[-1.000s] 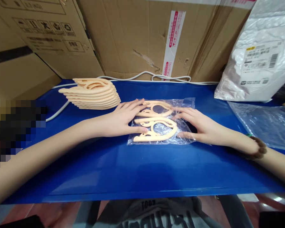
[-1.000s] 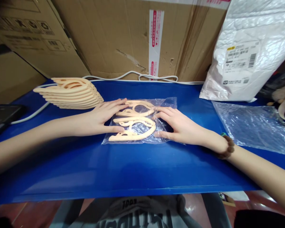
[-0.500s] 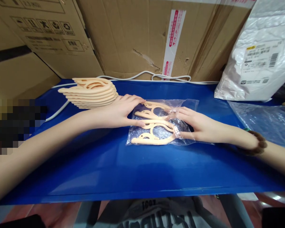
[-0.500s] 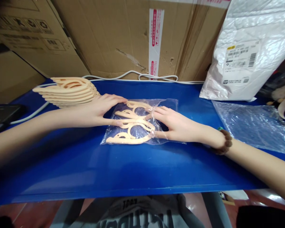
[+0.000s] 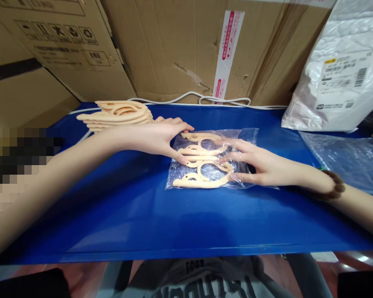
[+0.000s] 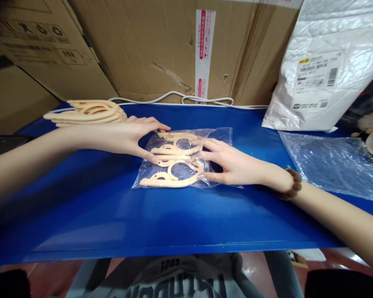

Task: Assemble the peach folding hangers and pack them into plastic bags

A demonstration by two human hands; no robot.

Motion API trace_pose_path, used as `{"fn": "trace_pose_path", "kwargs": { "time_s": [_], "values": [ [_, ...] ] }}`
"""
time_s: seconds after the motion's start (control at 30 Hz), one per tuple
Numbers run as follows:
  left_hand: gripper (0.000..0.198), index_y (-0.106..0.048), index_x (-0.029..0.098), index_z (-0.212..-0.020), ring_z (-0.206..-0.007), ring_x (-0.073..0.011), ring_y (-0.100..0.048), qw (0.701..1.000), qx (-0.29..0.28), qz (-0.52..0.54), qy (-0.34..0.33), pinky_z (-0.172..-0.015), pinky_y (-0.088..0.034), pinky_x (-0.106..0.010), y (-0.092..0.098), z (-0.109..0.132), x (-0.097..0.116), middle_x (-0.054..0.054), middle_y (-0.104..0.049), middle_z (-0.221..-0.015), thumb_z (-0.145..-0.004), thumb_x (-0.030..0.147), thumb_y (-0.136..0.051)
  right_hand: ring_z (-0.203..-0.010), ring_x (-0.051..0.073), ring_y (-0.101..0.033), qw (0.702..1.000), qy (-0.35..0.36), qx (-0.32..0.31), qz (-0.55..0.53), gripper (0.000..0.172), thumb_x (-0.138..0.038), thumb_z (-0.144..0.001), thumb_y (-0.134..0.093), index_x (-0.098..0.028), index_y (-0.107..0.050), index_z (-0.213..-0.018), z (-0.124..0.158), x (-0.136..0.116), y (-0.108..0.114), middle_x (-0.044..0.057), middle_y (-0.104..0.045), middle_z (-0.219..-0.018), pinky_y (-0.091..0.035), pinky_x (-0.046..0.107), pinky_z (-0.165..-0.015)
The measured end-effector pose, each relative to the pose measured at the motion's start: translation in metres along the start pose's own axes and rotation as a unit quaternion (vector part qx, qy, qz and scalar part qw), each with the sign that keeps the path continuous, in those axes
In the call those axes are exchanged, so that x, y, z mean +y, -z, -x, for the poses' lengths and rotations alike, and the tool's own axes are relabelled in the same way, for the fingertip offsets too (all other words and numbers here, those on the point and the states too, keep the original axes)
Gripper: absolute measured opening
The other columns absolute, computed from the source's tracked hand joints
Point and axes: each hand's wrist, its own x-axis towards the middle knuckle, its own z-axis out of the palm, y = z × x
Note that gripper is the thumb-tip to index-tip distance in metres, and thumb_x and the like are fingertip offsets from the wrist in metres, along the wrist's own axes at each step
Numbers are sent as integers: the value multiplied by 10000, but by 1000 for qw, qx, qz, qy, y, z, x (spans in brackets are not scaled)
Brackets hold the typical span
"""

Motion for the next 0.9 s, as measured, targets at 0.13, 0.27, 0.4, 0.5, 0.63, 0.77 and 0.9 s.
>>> {"fn": "trace_pose_path", "kwargs": {
  "time_s": [0.13, 0.27, 0.4, 0.5, 0.63, 0.77, 0.9],
  "values": [
    [1019, -394, 195, -1528, -1329, -396, -464, 1000, -4, 5, 3, -1136, -299, -506, 3, 0, 1, -148, -500, -1478, -747, 825, -572, -1445, 301, -413, 999, 20, 24, 7, 514, -448, -943, -621, -232, -580, -1407, 2, 1, -5, 117, -489, -1541, -348, 510, -1186],
    [1014, -391, 195, -1535, -1384, -401, -417, 1000, 11, -9, -4, -1159, -275, -505, 4, 2, 1, -145, -475, -1518, -759, 824, -564, -1429, 323, -428, 999, -10, 38, 21, 600, -513, -926, -623, -226, -540, -1447, 2, -3, -6, 141, -474, -1547, -366, 544, -1166],
    [955, -353, 246, -1563, -1462, -355, -354, 1000, -14, 5, -25, -1190, -261, -465, 3, 8, -1, -102, -383, -1609, -807, 800, -537, -1462, 321, -390, 999, -21, 25, 4, 638, -497, -923, -628, -266, -485, -1500, 1, -3, -7, 103, -410, -1603, -350, 537, -1188],
    [974, -283, 270, -1595, -1518, -350, -262, 999, -47, 7, -19, -1220, -199, -486, -1, 9, -3, -99, -266, -1667, -814, 795, -535, -1484, 286, -367, 1000, -13, 16, -20, 652, -449, -942, -616, -273, -426, -1540, 0, 0, -8, 82, -408, -1608, -324, 493, -1216],
    [955, -277, 310, -1595, -1504, -380, -275, 999, -37, -3, -33, -1212, -186, -538, -4, 7, -1, -99, -283, -1660, -810, 780, -551, -1485, 273, -367, 999, -33, 2, -37, 669, -463, -944, -609, -275, -400, -1552, -1, 3, -7, 79, -386, -1621, -329, 481, -1213],
    [998, -322, 265, -1576, -1444, -402, -360, 999, -18, 2, -32, -1181, -246, -545, -2, 6, 3, -143, -394, -1587, -767, 779, -598, -1499, 281, -335, 999, -32, 29, -13, 621, -488, -951, -594, -304, -442, -1524, 0, 4, -7, 62, -333, -1647, -307, 502, -1221],
    [1097, -187, 284, -1615, -1493, -408, -275, 1000, -23, 12, -13, -1199, -175, -588, 1, 4, 3, -144, -322, -1630, -742, 791, -617, -1491, 266, -357, 999, -46, 29, -2, 546, -446, -1000, -512, -300, -447, -1522, 3, 6, -8, 56, -331, -1650, -321, 491, -1220]
  ]
}}
